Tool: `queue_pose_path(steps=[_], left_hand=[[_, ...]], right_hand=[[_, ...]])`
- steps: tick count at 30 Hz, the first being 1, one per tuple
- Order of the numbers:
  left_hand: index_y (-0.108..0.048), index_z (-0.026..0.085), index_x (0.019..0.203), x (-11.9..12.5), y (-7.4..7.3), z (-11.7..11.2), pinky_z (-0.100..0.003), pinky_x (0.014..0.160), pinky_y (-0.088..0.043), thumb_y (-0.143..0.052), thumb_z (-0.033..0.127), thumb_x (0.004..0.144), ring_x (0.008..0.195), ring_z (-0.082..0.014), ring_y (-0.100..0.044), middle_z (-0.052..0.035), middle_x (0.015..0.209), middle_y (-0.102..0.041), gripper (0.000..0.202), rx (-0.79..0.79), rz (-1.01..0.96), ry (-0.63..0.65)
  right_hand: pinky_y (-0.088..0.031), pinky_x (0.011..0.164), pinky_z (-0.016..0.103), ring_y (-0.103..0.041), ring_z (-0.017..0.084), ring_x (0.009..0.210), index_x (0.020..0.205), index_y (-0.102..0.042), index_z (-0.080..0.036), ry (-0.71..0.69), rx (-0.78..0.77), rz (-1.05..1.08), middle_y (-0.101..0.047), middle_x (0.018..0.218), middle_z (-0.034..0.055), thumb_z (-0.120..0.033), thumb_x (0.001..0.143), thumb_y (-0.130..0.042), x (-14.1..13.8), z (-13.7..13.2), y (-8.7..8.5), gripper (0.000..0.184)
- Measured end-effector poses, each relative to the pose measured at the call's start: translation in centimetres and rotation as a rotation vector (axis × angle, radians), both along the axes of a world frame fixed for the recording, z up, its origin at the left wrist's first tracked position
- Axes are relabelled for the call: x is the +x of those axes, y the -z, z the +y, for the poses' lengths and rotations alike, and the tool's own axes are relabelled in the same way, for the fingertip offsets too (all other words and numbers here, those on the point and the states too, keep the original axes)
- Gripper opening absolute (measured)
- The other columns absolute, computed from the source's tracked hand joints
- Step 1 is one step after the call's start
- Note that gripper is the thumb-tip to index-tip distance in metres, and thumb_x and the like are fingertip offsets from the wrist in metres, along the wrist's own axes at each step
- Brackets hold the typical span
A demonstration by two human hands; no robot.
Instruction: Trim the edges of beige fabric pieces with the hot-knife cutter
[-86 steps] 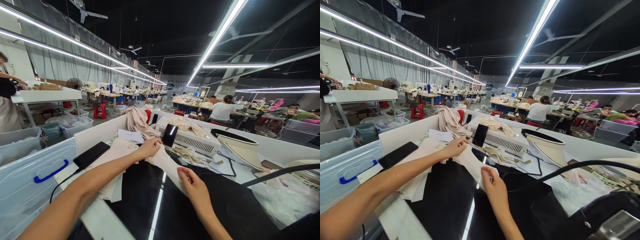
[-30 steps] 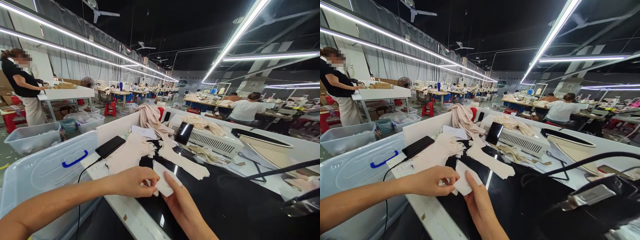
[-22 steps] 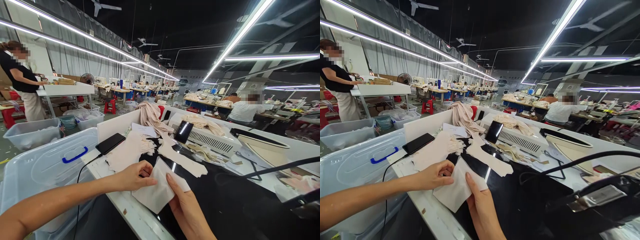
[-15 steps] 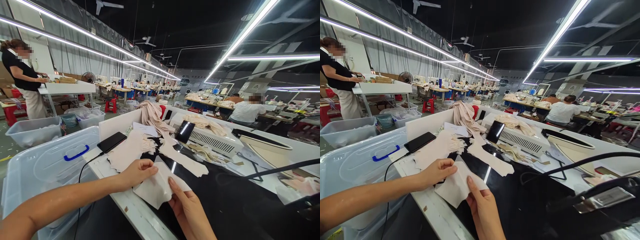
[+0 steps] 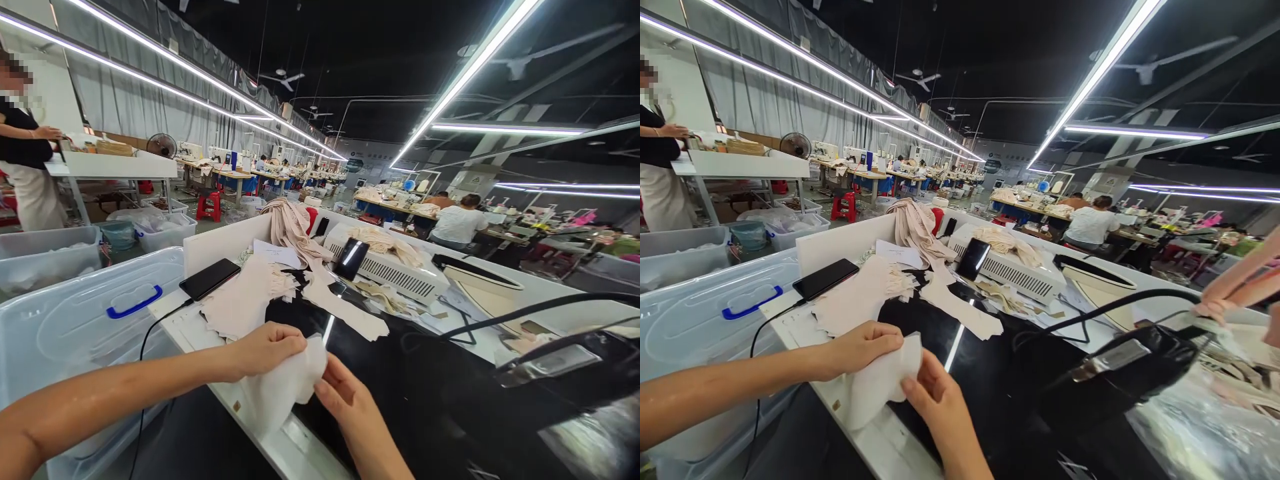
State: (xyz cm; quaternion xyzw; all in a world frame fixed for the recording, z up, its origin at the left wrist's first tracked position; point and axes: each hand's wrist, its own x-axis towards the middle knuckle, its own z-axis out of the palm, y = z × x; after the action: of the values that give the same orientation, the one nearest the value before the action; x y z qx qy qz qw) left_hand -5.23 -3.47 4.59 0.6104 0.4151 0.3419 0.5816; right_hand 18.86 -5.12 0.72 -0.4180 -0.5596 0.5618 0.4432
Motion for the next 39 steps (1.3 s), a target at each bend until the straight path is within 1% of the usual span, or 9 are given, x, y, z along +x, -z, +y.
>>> queue_pose_path(steps=[3, 5, 17, 23, 26, 29, 32, 36, 39], left_hand=[[-0.051, 0.026, 0.081, 0.0, -0.7, -0.4, -0.031, 0.071, -0.035, -0.073, 0.075, 0.099, 0.079, -0.0163, -0.041, 0.0052, 0.080, -0.047, 0.057, 0.070, 0.041, 0.010], [-0.049, 0.026, 0.079, -0.2, -1.0, -0.6, -0.032, 0.072, -0.035, -0.071, 0.071, 0.099, 0.080, -0.0168, -0.041, 0.0047, 0.081, -0.046, 0.054, 0.115, 0.061, 0.017], [-0.050, 0.025, 0.079, -0.2, -0.8, -1.5, -0.034, 0.078, -0.036, -0.067, 0.048, 0.105, 0.086, -0.0187, -0.047, 0.0028, 0.085, -0.052, 0.039, 0.183, 0.110, 0.029], [-0.059, 0.024, 0.084, -0.5, -0.3, -2.1, -0.033, 0.078, -0.038, -0.068, 0.048, 0.105, 0.087, -0.0193, -0.050, 0.0028, 0.087, -0.056, 0.034, 0.162, 0.076, 0.004], [-0.062, 0.024, 0.087, -1.0, 0.0, -2.3, -0.033, 0.076, -0.037, -0.067, 0.049, 0.103, 0.085, -0.0188, -0.049, 0.0032, 0.087, -0.056, 0.030, 0.141, 0.068, -0.037], [-0.061, 0.024, 0.089, -1.7, 0.2, -2.6, -0.033, 0.073, -0.034, -0.068, 0.052, 0.100, 0.081, -0.0177, -0.045, 0.0045, 0.084, -0.054, 0.030, 0.129, 0.059, -0.078], [-0.057, 0.026, 0.086, -2.4, 0.3, -3.0, -0.033, 0.072, -0.031, -0.068, 0.059, 0.095, 0.078, -0.0167, -0.040, 0.0059, 0.080, -0.047, 0.036, 0.134, 0.054, -0.122], [-0.053, 0.027, 0.084, -3.0, 0.3, -3.4, -0.034, 0.071, -0.029, -0.068, 0.070, 0.089, 0.078, -0.0162, -0.035, 0.0066, 0.079, -0.041, 0.046, 0.134, 0.058, -0.154], [-0.054, 0.027, 0.084, -3.0, 0.1, -3.7, -0.034, 0.071, -0.029, -0.067, 0.073, 0.087, 0.078, -0.0165, -0.037, 0.0060, 0.079, -0.043, 0.048, 0.131, 0.069, -0.156]], right_hand=[[-0.073, 0.112, 0.050, -0.092, 0.039, 0.109, 0.109, -0.103, -0.027, -0.248, -0.184, -0.017, -0.095, 0.102, 0.0092, -0.085, 0.073, -0.121, -0.6, -1.4, -1.1, 0.071], [-0.071, 0.113, 0.048, -0.091, 0.037, 0.105, 0.103, -0.102, -0.025, -0.317, -0.249, -0.038, -0.093, 0.096, 0.0079, -0.081, 0.073, -0.123, -0.4, -1.8, -1.5, 0.067], [-0.062, 0.108, 0.040, -0.082, 0.030, 0.104, 0.103, -0.102, -0.022, -0.356, -0.280, -0.134, -0.093, 0.106, 0.0090, -0.090, 0.070, -0.120, -0.4, -3.5, -1.1, 0.078], [-0.055, 0.093, 0.037, -0.070, 0.025, 0.096, 0.111, -0.099, -0.019, -0.355, -0.240, -0.217, -0.083, 0.095, 0.0062, -0.099, 0.075, -0.112, -0.9, -3.3, 0.0, 0.088], [-0.052, 0.083, 0.036, -0.059, 0.020, 0.079, 0.098, -0.091, -0.020, -0.374, -0.204, -0.255, -0.069, 0.078, 0.0006, -0.109, 0.069, -0.106, -1.9, -2.6, 1.4, 0.094], [-0.040, 0.069, 0.035, -0.044, 0.015, 0.065, 0.078, -0.074, -0.025, -0.396, -0.167, -0.299, -0.050, 0.061, -0.0053, -0.119, 0.060, -0.098, -2.9, -1.8, 2.8, 0.098], [-0.035, 0.066, 0.035, -0.042, 0.014, 0.062, 0.070, -0.063, -0.028, -0.422, -0.149, -0.308, -0.046, 0.057, -0.0061, -0.119, 0.061, -0.094, -3.9, -1.5, 3.3, 0.098], [-0.041, 0.069, 0.035, -0.043, 0.015, 0.064, 0.071, -0.060, -0.029, -0.465, -0.158, -0.278, -0.049, 0.060, -0.0062, -0.115, 0.063, -0.096, -4.4, -2.4, 2.0, 0.094], [-0.044, 0.074, 0.034, -0.043, 0.014, 0.067, 0.074, -0.064, -0.027, -0.481, -0.165, -0.280, -0.054, 0.064, -0.0057, -0.099, 0.075, -0.104, -3.9, -3.3, 0.1, 0.083]])
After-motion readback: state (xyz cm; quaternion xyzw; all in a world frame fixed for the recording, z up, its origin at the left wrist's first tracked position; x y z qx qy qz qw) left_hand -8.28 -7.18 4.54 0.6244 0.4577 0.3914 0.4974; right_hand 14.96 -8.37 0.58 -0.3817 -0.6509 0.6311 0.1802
